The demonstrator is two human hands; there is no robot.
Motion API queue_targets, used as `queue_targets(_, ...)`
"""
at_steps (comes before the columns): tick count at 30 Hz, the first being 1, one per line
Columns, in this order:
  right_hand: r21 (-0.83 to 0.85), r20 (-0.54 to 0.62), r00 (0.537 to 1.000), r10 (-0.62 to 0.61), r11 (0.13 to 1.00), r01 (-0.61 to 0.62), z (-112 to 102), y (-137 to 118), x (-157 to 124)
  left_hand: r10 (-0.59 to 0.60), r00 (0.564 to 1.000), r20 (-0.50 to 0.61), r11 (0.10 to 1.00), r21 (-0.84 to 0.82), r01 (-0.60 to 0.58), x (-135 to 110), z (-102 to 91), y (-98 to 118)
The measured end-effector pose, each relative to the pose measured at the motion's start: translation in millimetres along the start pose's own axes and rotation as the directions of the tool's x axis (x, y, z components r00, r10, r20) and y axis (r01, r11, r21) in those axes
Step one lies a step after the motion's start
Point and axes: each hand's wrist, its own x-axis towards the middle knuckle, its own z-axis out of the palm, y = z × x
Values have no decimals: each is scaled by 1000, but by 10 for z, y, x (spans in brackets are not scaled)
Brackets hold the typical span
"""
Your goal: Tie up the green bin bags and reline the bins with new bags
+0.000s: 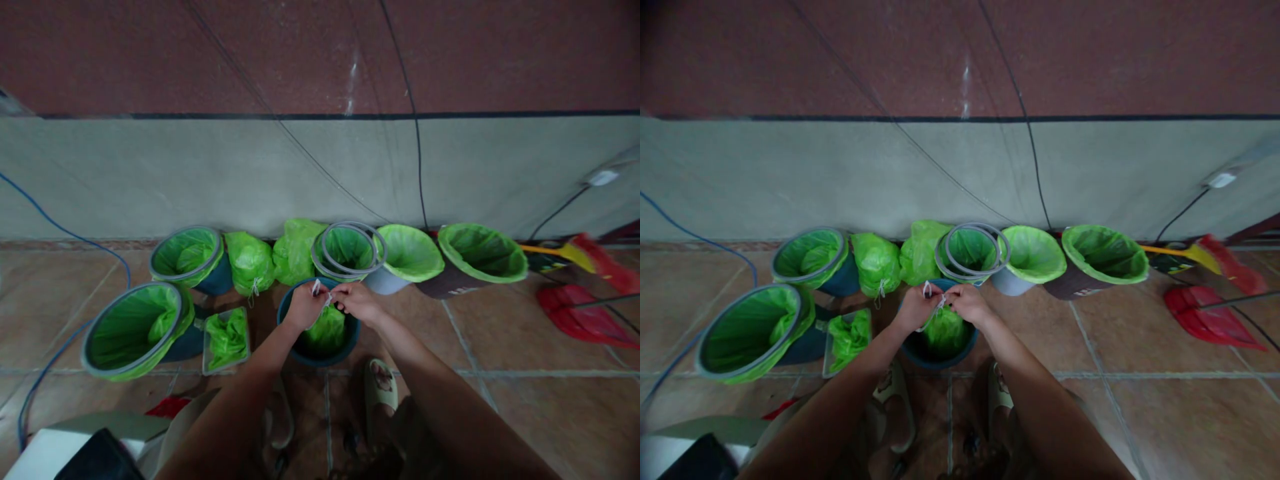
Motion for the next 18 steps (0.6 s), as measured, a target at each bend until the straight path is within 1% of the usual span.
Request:
queue_targets(2,-226,-49,994,-95,971,81,-15,-23,-7,2,1000,30,995,98,-4,3,-39,34)
queue_targets(3,-356,-70,988,-141,928,107,-23,-36,-14,-4,999,39,986,166,-3,2,-61,50)
queue_targets(4,-472,-91,982,-167,875,105,-30,-46,-22,-15,999,42,971,239,5,1,-84,61)
queue_targets(5,-561,-117,979,-166,824,73,-39,-51,-29,-33,999,42,951,310,18,0,-107,66)
queue_targets(7,-662,-162,982,-102,749,-31,-57,-45,-36,-89,995,48,905,420,60,-2,-149,59)
queue_targets(8,-689,-169,984,-63,721,-72,-67,-35,-36,-125,991,58,885,457,85,-1,-167,50)
queue_targets(10,-722,-141,990,-3,684,-101,-88,-3,-30,-188,978,89,857,501,119,1,-195,28)
queue_targets(12,-715,-110,994,19,693,-92,-106,36,-23,-222,968,113,840,527,131,2,-209,9)
queue_targets(14,-667,-96,995,-39,744,-35,-106,83,-22,-246,960,134,825,548,135,-1,-205,-7)
queue_targets(15,-638,-78,993,-93,770,22,-92,111,-24,-260,955,142,819,557,140,-5,-195,-14)
queue_targets(17,-590,2,980,-198,791,162,-24,175,-36,-282,947,154,811,566,150,-22,-160,-28)
queue_targets(18,-578,57,973,-226,787,216,28,211,-44,-285,945,162,811,565,148,-34,-135,-33)
